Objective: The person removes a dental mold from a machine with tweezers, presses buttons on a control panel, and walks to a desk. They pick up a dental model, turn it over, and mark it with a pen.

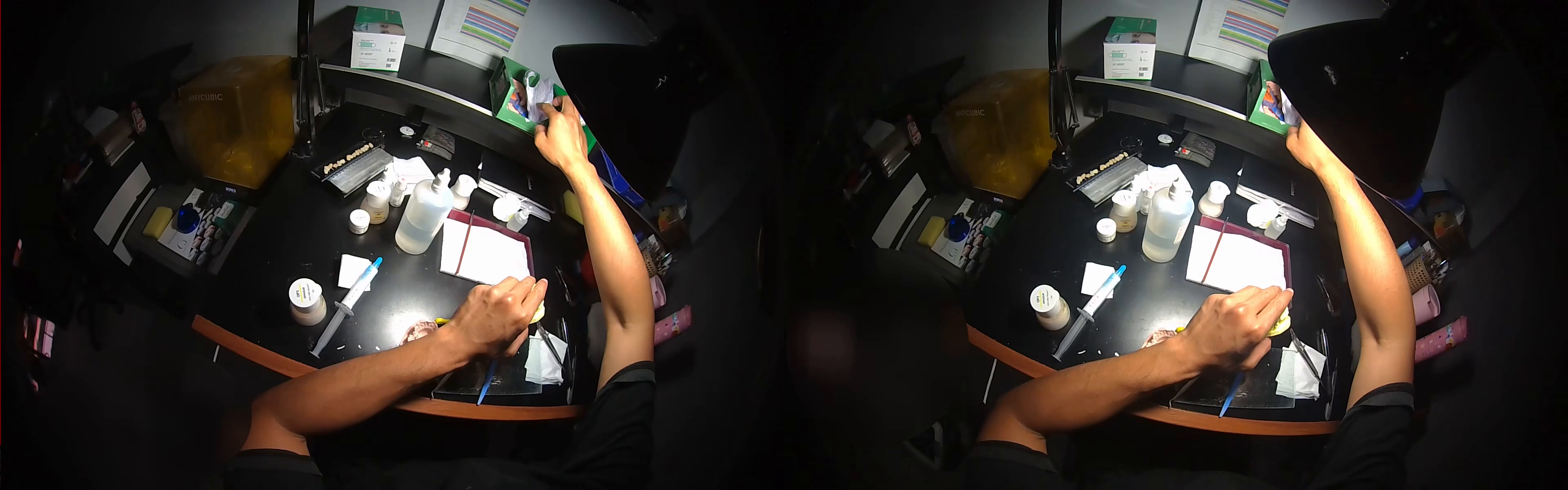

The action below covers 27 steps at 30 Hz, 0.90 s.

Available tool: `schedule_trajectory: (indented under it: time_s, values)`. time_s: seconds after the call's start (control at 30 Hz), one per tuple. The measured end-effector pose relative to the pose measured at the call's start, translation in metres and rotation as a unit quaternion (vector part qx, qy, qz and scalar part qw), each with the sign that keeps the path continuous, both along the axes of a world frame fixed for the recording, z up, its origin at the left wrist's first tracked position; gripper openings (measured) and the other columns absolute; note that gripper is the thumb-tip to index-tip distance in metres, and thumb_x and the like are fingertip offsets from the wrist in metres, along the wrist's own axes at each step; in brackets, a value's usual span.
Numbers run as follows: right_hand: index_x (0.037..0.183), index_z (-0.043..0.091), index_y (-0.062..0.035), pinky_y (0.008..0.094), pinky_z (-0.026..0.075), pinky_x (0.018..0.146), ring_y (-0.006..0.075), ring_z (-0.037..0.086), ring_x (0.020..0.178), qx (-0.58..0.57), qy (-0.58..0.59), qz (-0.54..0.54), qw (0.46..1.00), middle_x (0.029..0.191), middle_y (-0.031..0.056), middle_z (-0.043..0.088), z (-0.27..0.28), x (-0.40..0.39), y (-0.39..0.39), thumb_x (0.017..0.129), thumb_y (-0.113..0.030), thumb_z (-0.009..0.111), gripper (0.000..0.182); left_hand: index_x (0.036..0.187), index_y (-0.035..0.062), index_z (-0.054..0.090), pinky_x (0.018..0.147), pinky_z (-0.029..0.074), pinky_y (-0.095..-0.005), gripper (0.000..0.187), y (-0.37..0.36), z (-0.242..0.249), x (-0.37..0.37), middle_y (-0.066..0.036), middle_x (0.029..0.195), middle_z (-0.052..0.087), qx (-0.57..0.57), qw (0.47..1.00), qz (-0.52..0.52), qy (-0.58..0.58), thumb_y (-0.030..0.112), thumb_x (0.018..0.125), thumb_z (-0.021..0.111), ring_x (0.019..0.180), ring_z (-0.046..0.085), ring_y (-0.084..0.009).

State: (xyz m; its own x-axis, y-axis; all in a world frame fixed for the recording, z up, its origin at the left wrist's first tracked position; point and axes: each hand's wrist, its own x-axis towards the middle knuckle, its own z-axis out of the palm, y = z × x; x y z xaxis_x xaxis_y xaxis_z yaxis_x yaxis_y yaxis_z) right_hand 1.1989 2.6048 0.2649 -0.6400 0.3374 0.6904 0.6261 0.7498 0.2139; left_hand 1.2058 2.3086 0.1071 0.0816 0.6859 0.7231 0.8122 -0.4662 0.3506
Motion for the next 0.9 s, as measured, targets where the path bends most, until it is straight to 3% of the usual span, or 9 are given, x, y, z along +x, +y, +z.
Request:
schedule_trajectory:
  time_s: [0.17,0.3,0.53,0.67,0.8,0.9]
  values:
    - [0.132,0.073,-0.0045,0.0497,0.052,0.111,0.0444,0.062,0.130,0.024,-0.019,0.009,0.999,0.145,0.0235,0.055,-0.001,0.005,0.004,0.085,-0.011,0.070,0.047,0.133,-0.0112,0.061,0.087,0.065,-0.0360,0.069,0.000,0.001,0.000,-0.022,0.126,0.070,0.002,1.000,0.000,0.001,0.011,0.070,0.078,0.109,0.073,-0.0318]
    - [0.144,0.065,-0.0083,0.0503,0.048,0.117,0.0471,0.056,0.139,-0.062,-0.077,-0.062,0.993,0.158,0.0303,0.047,0.008,0.006,-0.015,0.090,-0.012,0.066,0.054,0.133,-0.0104,0.061,0.088,0.065,-0.0371,0.066,0.000,0.002,-0.001,-0.022,0.125,0.070,0.002,1.000,-0.007,-0.005,0.009,0.072,0.076,0.109,0.073,-0.0329]
    - [0.150,0.056,-0.0024,0.0489,0.046,0.120,0.0456,0.058,0.137,-0.133,-0.096,-0.041,0.986,0.141,0.0354,0.060,0.007,0.008,0.004,0.090,-0.008,0.058,0.061,0.135,-0.0104,0.059,0.092,0.064,-0.0389,0.067,-0.001,0.004,-0.001,-0.024,0.122,0.071,0.010,1.000,-0.006,-0.019,0.007,0.073,0.074,0.108,0.074,-0.0351]
    - [0.153,0.055,-0.0060,0.0494,0.045,0.120,0.0452,0.058,0.138,-0.130,-0.117,-0.071,0.982,0.144,0.0340,0.058,0.005,0.012,-0.009,0.089,-0.007,0.058,0.064,0.139,-0.0093,0.056,0.092,0.062,-0.0419,0.070,0.000,0.004,-0.003,-0.026,0.119,0.072,0.037,0.999,-0.013,-0.038,0.008,0.074,0.074,0.106,0.074,-0.0373]
    - [0.158,0.052,-0.0178,0.0512,0.047,0.119,0.0460,0.056,0.139,-0.076,-0.123,-0.044,0.989,0.151,0.0308,0.053,-0.008,0.014,0.005,0.085,-0.006,0.061,0.073,0.145,-0.0026,0.054,0.090,0.060,-0.0459,0.075,0.000,0.006,-0.005,-0.027,0.115,0.073,0.000,0.990,-0.017,-0.137,0.011,0.075,0.076,0.102,0.074,-0.0401]
    - [0.159,0.050,-0.0213,0.0515,0.051,0.114,0.0459,0.060,0.134,-0.082,-0.113,-0.011,0.990,0.143,0.0302,0.058,-0.007,0.021,-0.017,0.085,-0.007,0.062,0.077,0.133,-0.0014,0.061,0.082,0.062,-0.0409,0.054,0.012,0.005,-0.012,-0.026,0.101,0.076,-0.016,0.969,-0.015,-0.245,0.010,0.082,0.076,0.088,0.078,-0.0374]
